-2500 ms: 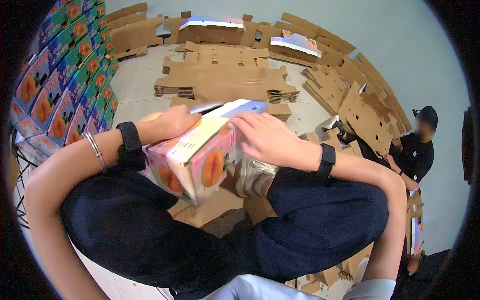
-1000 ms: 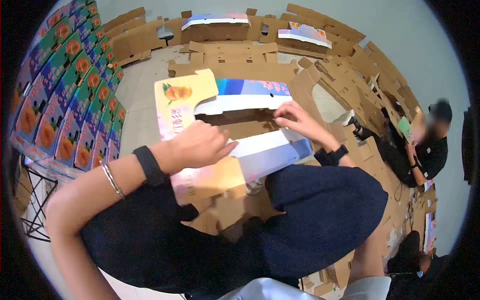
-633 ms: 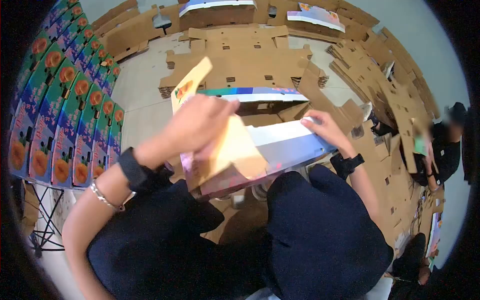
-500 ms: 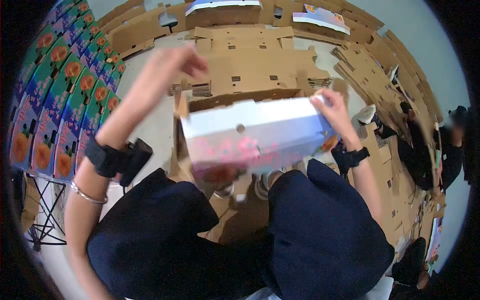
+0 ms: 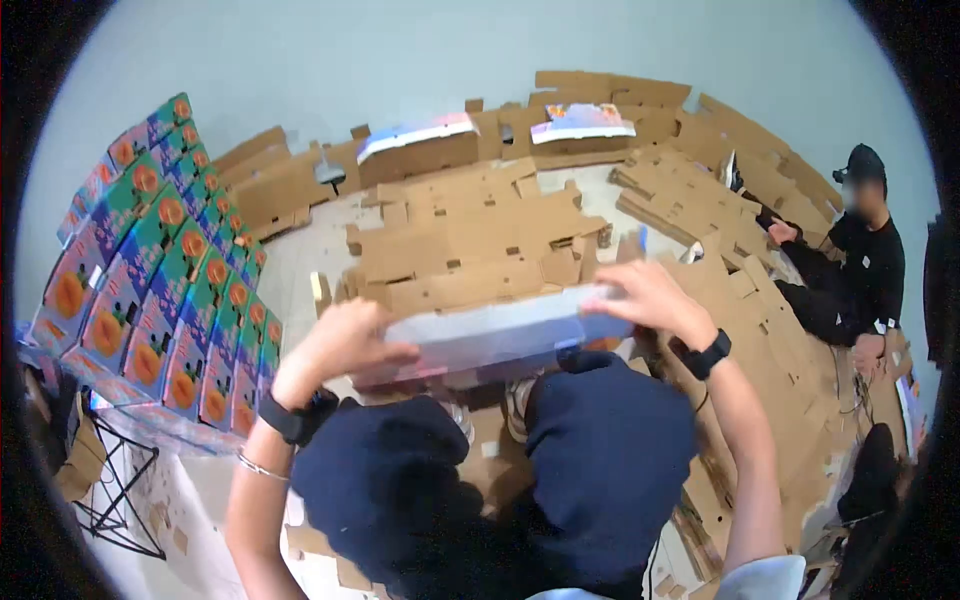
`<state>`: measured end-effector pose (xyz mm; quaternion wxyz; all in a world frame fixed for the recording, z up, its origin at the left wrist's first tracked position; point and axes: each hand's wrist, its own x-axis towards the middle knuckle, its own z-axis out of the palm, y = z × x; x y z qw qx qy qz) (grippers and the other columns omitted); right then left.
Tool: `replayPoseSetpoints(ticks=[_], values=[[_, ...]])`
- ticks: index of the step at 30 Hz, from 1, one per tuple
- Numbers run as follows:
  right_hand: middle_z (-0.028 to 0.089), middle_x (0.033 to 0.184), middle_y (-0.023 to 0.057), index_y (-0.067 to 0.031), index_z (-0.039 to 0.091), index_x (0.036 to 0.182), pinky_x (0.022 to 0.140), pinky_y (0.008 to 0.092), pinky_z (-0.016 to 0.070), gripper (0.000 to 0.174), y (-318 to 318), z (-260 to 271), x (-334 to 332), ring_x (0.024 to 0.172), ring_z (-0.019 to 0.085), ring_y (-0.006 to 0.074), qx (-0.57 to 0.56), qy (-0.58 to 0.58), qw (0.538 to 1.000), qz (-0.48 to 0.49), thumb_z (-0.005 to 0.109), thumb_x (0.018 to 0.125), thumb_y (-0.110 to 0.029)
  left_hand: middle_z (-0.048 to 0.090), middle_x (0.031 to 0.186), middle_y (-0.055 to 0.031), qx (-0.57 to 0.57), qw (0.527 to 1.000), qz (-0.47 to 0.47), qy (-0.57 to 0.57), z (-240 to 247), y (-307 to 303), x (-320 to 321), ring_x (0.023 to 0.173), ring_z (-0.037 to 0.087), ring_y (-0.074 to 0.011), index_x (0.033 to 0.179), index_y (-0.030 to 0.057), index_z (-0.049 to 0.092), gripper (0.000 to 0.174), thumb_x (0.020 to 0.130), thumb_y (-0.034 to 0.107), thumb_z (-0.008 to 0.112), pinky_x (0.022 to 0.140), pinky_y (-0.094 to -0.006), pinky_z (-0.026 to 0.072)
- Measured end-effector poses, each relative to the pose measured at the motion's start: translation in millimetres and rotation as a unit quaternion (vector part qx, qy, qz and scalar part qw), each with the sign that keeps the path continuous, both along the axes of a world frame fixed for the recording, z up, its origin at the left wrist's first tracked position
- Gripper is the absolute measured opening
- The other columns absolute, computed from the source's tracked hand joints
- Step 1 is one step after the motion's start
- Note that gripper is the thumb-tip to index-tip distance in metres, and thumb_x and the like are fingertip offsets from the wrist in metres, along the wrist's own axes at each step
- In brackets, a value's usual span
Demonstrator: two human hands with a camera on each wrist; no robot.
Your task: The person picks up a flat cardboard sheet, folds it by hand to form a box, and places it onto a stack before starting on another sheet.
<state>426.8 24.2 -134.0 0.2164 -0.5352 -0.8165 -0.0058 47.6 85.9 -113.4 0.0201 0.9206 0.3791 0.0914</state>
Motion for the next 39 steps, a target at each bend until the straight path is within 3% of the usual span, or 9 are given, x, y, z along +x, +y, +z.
replayPoseSetpoints(ticks=[4, 10, 14, 18, 23, 30, 34, 36, 39], values=[[0.064, 0.076, 0.0208, -0.0061, 0.068, 0.090, 0.065, 0.0441, 0.0490, 0.062, -28, -15, 26, 0.074, 0.063, 0.0371, -0.130, -0.067, 0.989, -0.013, 0.055, 0.076, -0.065, 0.063, 0.069, -0.0220, -0.030, 0.996, 0.084, 0.016, -14, -26, -12, 0.070, 0.063, -0.0380, 0.078, 0.0026, 0.067, 0.056, 0.069, 0.057, 0.069, 0.062, -0.0428, 0.0518], [0.064, 0.073, 0.0188, -0.0073, 0.067, 0.083, 0.066, 0.0443, 0.0488, 0.042, -43, 13, 16, 0.073, 0.062, 0.0368, -0.117, -0.137, 0.983, 0.018, 0.060, 0.079, -0.048, 0.062, 0.065, -0.0165, 0.039, 0.999, 0.017, 0.011, -39, -5, -60, 0.071, 0.064, -0.0358, 0.068, 0.0070, 0.066, 0.037, 0.068, 0.044, 0.071, 0.064, -0.0434, 0.0514], [0.065, 0.074, 0.0126, -0.0119, 0.067, 0.090, 0.064, 0.0419, 0.0495, 0.020, -26, 60, -5, 0.071, 0.063, 0.0303, 0.247, -0.199, 0.947, -0.044, 0.062, 0.071, -0.015, 0.064, 0.075, -0.0157, 0.236, 0.953, 0.187, 0.022, 33, -8, -57, 0.075, 0.062, -0.0326, 0.079, 0.0091, 0.067, 0.012, 0.071, 0.017, 0.064, 0.064, -0.0434, 0.0488], [0.066, 0.078, 0.0082, -0.0155, 0.067, 0.093, 0.063, 0.0396, 0.0493, 0.020, -32, 111, -22, 0.073, 0.063, 0.0282, 0.391, -0.107, 0.914, -0.007, 0.063, 0.074, -0.013, 0.064, 0.075, -0.0139, 0.357, 0.910, 0.159, -0.137, 67, -28, -65, 0.073, 0.061, -0.0318, 0.087, 0.0097, 0.068, 0.014, 0.075, 0.014, 0.063, 0.064, -0.0420, 0.0476], [0.064, 0.079, 0.0110, -0.0122, 0.068, 0.087, 0.063, 0.0385, 0.0477, 0.021, -63, 159, -19, 0.076, 0.061, 0.0301, 0.183, -0.145, 0.972, 0.002, 0.068, 0.077, -0.031, 0.062, 0.078, -0.0168, 0.242, 0.958, 0.131, -0.079, 97, -70, -73, 0.077, 0.058, -0.0351, 0.091, 0.0042, 0.067, 0.023, 0.074, 0.020, 0.069, 0.068, -0.0417, 0.0463], [0.065, 0.081, 0.0135, -0.0076, 0.069, 0.084, 0.066, 0.0377, 0.0474, 0.032, -2, 171, -9, 0.077, 0.060, 0.0315, -0.100, -0.147, 0.982, -0.065, 0.070, 0.076, -0.038, 0.063, 0.081, -0.0156, 0.086, 0.989, 0.081, -0.092, 72, 0, -62, 0.081, 0.058, -0.0365, 0.095, 0.0078, 0.067, 0.028, 0.070, 0.021, 0.069, 0.073, -0.0423, 0.0471], [0.067, 0.088, 0.0107, -0.0129, 0.070, 0.090, 0.069, 0.0359, 0.0498, 0.019, 99, 143, 7, 0.081, 0.063, 0.0291, 0.192, -0.065, 0.979, -0.013, 0.067, 0.071, -0.016, 0.064, 0.080, -0.0155, 0.268, 0.944, 0.166, -0.100, 68, 91, -41, 0.081, 0.061, -0.0342, 0.101, 0.0137, 0.065, 0.027, 0.074, 0.014, 0.063, 0.070, -0.0450, 0.0468], [0.066, 0.100, 0.0097, -0.0127, 0.068, 0.099, 0.078, 0.0345, 0.0494, 0.030, 133, 154, -16, 0.097, 0.061, 0.0288, 0.378, 0.095, 0.918, -0.065, 0.065, 0.070, -0.008, 0.065, 0.090, -0.0146, 0.358, 0.879, 0.213, -0.230, 90, 122, -33, 0.087, 0.062, -0.0326, 0.103, 0.0128, 0.065, 0.032, 0.073, 0.007, 0.060, 0.074, -0.0437, 0.0481], [0.064, 0.111, 0.0050, -0.0165, 0.067, 0.106, 0.088, 0.0326, 0.0469, 0.042, 142, 175, -29, 0.107, 0.059, 0.0252, 0.559, 0.094, 0.820, -0.084, 0.057, 0.070, 0.002, 0.064, 0.109, -0.0112, 0.590, 0.734, 0.067, -0.329, 144, 141, -22, 0.105, 0.060, -0.0277, 0.112, 0.0077, 0.062, 0.046, 0.070, -0.004, 0.053, 0.088, -0.0390, 0.0451]])
